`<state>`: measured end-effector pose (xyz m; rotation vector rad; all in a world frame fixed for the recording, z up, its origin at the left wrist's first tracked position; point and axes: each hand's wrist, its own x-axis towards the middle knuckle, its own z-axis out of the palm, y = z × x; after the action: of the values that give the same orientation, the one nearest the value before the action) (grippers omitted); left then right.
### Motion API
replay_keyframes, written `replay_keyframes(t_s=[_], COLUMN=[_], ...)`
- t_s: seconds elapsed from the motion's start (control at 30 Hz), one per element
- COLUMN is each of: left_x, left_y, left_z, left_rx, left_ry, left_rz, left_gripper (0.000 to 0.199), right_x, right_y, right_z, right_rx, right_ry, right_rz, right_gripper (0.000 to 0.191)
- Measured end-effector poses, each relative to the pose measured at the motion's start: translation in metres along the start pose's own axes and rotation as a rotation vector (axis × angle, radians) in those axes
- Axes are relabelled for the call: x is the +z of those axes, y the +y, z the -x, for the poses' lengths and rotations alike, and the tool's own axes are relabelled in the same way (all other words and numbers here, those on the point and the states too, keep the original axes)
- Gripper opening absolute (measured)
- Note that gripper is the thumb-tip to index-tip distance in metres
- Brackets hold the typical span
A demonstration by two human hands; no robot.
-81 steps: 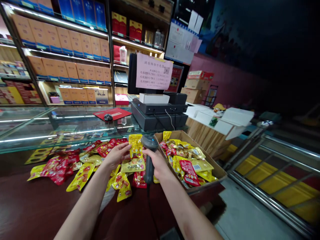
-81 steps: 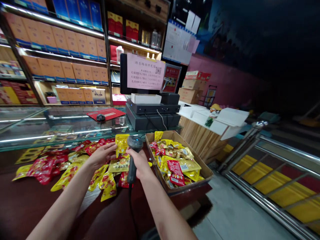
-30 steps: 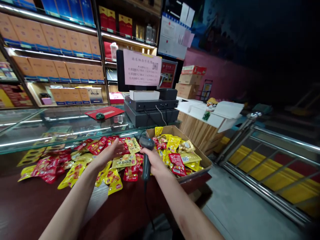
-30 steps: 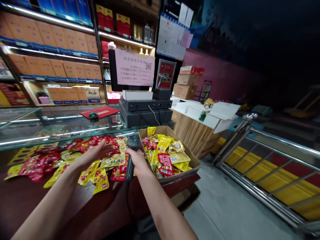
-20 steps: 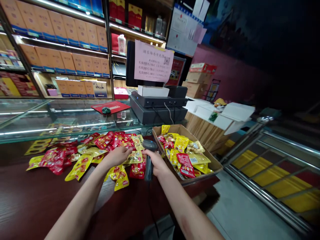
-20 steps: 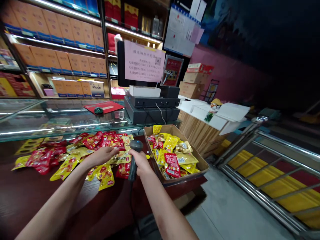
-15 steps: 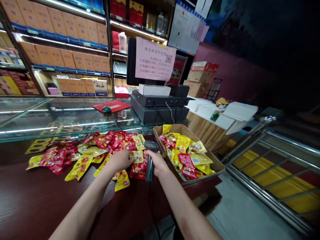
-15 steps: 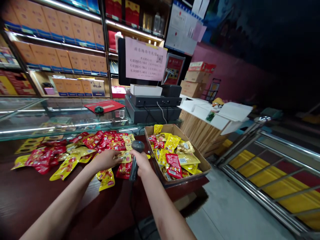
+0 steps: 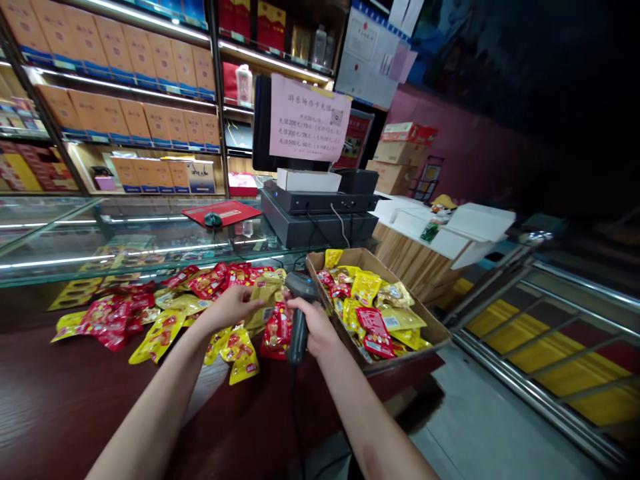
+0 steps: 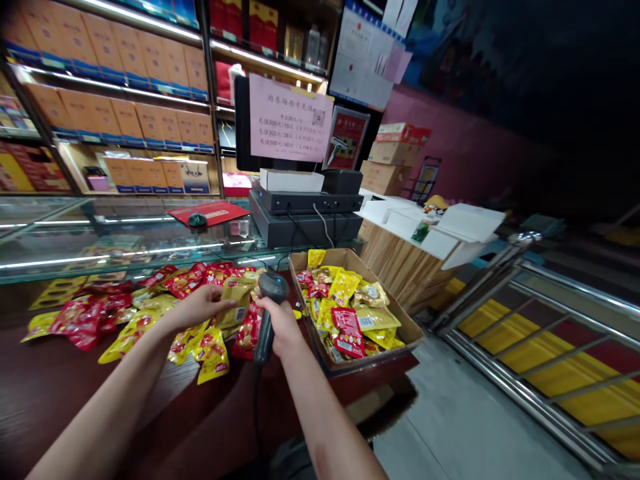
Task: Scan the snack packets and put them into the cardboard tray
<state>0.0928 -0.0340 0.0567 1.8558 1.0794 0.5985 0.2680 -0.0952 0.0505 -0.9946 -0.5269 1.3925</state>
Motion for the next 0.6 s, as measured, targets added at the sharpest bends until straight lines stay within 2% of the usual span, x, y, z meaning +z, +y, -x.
replay_keyframes(t_s=[0.07,0.13,0.3,0.5,0.6], left_x=[-0.003,-0.002,0.009,0.012,0.008], left_y=[0.003,0.006,0.008,0.001,0.001], left_z=[0.002,0.002,-0.009,-0.02,-0.019], left_rx=[-0.045,-0.079,-0.137,-0.091,-0.067], left_ry=[-0.052,-0.056,0.097,0.257,0.317], left_rz=[0.219,0.414,0.817,0.98,0.99], left_gripper=[0.031,0.033,0.043,0.044,0.044], right_x=[0.001,0.002,0.008,0.019,0.02], right_y=[0.0,-0.001,-0.013,-0.027,-0.018], right_z=[0.002,0.003,0.007,0.025,0.037], right_rx=[-0.027,-0.033,-0.13,-0.33,-0.276], right_ry=[-0.041,-0.107,-0.133,-0.12,-0.111], right_rz=[0.055,0.079,0.136,0.31,0.385], right_gripper=[0.027,0.029,0.034,0.027,0.018])
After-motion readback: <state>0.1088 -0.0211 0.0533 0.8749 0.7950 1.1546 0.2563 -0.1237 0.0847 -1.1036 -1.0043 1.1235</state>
